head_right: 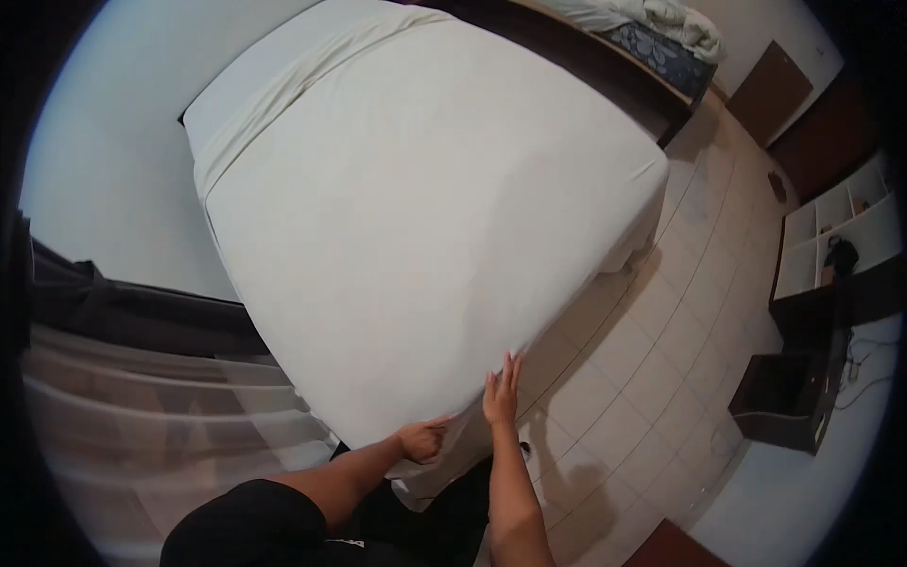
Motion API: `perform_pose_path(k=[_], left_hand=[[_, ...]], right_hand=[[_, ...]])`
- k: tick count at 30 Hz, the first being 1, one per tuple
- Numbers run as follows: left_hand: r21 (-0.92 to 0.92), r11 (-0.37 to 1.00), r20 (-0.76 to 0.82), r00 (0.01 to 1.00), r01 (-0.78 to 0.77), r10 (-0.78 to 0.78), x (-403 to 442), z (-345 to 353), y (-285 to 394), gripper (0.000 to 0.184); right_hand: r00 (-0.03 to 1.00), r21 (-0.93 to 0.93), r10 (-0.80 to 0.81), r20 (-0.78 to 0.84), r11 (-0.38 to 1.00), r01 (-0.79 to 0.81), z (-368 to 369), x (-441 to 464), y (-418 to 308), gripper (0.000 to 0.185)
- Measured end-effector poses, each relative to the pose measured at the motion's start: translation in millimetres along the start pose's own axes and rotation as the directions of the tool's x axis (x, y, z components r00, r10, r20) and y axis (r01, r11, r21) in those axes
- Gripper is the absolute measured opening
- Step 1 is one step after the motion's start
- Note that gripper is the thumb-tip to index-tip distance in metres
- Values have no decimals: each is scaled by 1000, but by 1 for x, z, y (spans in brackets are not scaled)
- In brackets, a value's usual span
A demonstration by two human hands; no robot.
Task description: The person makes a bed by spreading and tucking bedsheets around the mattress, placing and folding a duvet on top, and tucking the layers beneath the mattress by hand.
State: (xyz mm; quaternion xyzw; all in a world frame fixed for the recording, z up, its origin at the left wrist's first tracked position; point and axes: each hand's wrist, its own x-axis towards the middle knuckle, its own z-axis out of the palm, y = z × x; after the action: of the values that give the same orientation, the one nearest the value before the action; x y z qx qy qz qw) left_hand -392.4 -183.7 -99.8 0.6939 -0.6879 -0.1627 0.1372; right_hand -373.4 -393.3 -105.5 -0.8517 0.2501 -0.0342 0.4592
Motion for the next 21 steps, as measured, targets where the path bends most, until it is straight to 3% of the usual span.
perform_pose_path(k=[1, 2, 4, 5, 6, 7, 8, 9, 12, 13, 14, 15, 17, 19, 21], left_hand=[[-35, 999, 7, 1000, 3, -2, 1, -1, 1, 36], [-65, 998, 12, 1000, 1, -1, -1, 2, -1, 38], [-61, 996, 283, 958, 69, -49, -2, 11, -4, 40], [50, 992, 298, 946, 115, -125, 1, 6, 5, 39], [165, 973, 304, 931, 159, -203, 11, -9, 16, 38], [200, 961, 396, 881, 193, -259, 26, -24, 28, 38], [228, 946, 485, 816, 229, -314, 35, -47, 42, 39], [250, 941, 478, 816, 230, -326, 39, -42, 43, 39], [60, 753, 493, 637, 655, -593, 63, -24, 38, 31], [61, 753, 489, 638, 655, -595, 70, -22, 35, 31], [-111, 725, 167, 731, 680, -661, 86, -42, 36, 26], [-285, 715, -169, 701, 638, -693, 104, -61, 34, 21], [-411, 657, -492, 453, 632, -744, 144, -87, 32, 16], [-482, 608, -626, 237, 631, -743, 183, -110, 24, 17], [-495, 593, -663, 165, 635, -730, 216, -127, 10, 24]], right_hand=[[972, 77, 186, 140, 977, -198, -23, -12, 28, 50], [960, -136, 170, 221, 980, -142, -27, -30, 105, 47], [941, -225, 231, 247, 958, -177, -97, -102, 141, 47], [903, -315, 256, 346, 938, -145, -135, -140, 183, 54], [864, -370, 350, 361, 905, -212, -174, -180, 213, 52], [813, -148, 470, 344, 882, -447, -221, -221, 245, 47], [829, -129, 447, 335, 894, -430, -245, -214, 242, 47], [837, -73, 467, 284, 881, -467, -263, -208, 252, 46], [822, 85, 551, 145, 821, -565, -309, -189, 282, 41], [804, 136, 586, 101, 792, -595, -325, -186, 292, 39], [779, 187, 624, 59, 760, -623, -343, -180, 299, 37], [747, 237, 665, 18, 723, -649, -361, -177, 305, 36], [655, 338, 754, -59, 632, -697, -393, -183, 319, 33], [530, 436, 838, -131, 529, -728, -428, -201, 334, 29], [405, 539, 894, -190, 440, -718, -446, -215, 424, 26]])
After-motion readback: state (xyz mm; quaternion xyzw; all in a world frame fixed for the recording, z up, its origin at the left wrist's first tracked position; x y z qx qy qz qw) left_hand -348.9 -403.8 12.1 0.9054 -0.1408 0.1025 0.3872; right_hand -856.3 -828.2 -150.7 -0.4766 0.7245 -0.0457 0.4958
